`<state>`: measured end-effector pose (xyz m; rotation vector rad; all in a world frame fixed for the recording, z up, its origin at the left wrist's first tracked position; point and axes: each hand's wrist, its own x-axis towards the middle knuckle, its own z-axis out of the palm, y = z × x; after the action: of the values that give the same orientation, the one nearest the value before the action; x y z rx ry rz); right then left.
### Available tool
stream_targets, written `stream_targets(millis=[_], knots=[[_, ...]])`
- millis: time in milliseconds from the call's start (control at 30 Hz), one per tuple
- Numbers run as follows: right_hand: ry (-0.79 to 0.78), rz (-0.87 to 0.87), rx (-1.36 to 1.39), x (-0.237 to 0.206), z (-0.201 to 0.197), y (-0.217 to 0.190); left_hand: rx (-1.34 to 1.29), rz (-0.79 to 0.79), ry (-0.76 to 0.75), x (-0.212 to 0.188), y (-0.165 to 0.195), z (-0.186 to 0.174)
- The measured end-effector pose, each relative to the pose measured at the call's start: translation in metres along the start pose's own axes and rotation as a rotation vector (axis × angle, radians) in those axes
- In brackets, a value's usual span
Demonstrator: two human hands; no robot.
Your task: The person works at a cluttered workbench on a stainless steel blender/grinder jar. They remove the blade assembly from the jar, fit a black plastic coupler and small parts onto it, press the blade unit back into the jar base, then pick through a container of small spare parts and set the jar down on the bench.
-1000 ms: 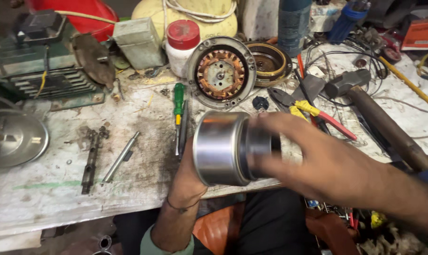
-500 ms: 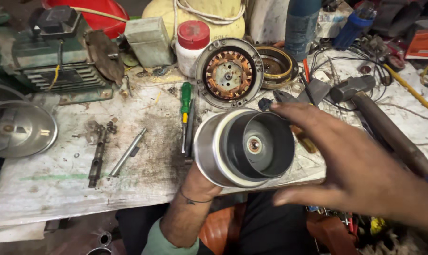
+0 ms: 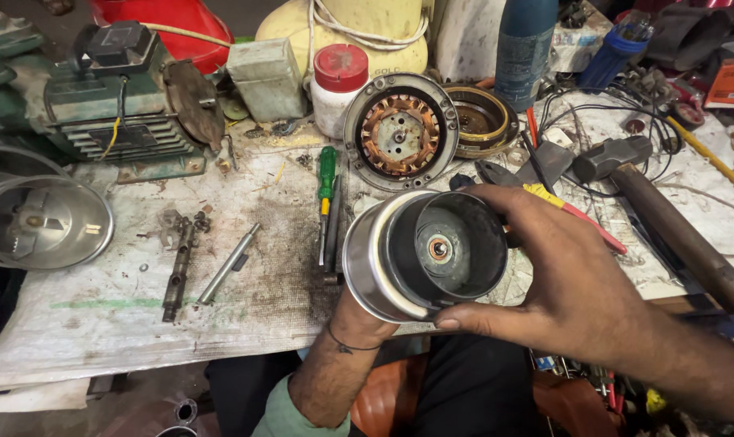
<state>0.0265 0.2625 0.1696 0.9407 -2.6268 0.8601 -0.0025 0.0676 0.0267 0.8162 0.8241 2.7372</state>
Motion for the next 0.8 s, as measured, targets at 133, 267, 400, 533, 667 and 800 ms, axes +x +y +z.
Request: stream_targets(millis=[133,267,400,533,667,800], knots=[[0.005,0.017,-0.025,-0.001,0.002,0.001,-0.067,-0.061,0.129,-0.001,-0.003,-0.004],[0.013,-0.004,0.018,-0.001,0.0,-0.001,0.07,0.069,0.07,-0.001,0.001,0.003],[-0.07,-0.049,-0.079,0.003,-0.01,0.0,0.144,0.214,-0.036,0.007,0.011,0.01],[-0.333,0.207,-0.095,0.016,-0.015,0.009,0.423,0.233,0.051,0.005,0.022,0.003],[-0.315,-0.035,-0.073,0.034,-0.018,0.021,0.74,0.239,0.215,0.002,0.028,-0.015],[-0.257,-0.262,0.12,0.045,-0.014,0.034,0.41,0.117,0.387,-0.001,0.037,-0.016]])
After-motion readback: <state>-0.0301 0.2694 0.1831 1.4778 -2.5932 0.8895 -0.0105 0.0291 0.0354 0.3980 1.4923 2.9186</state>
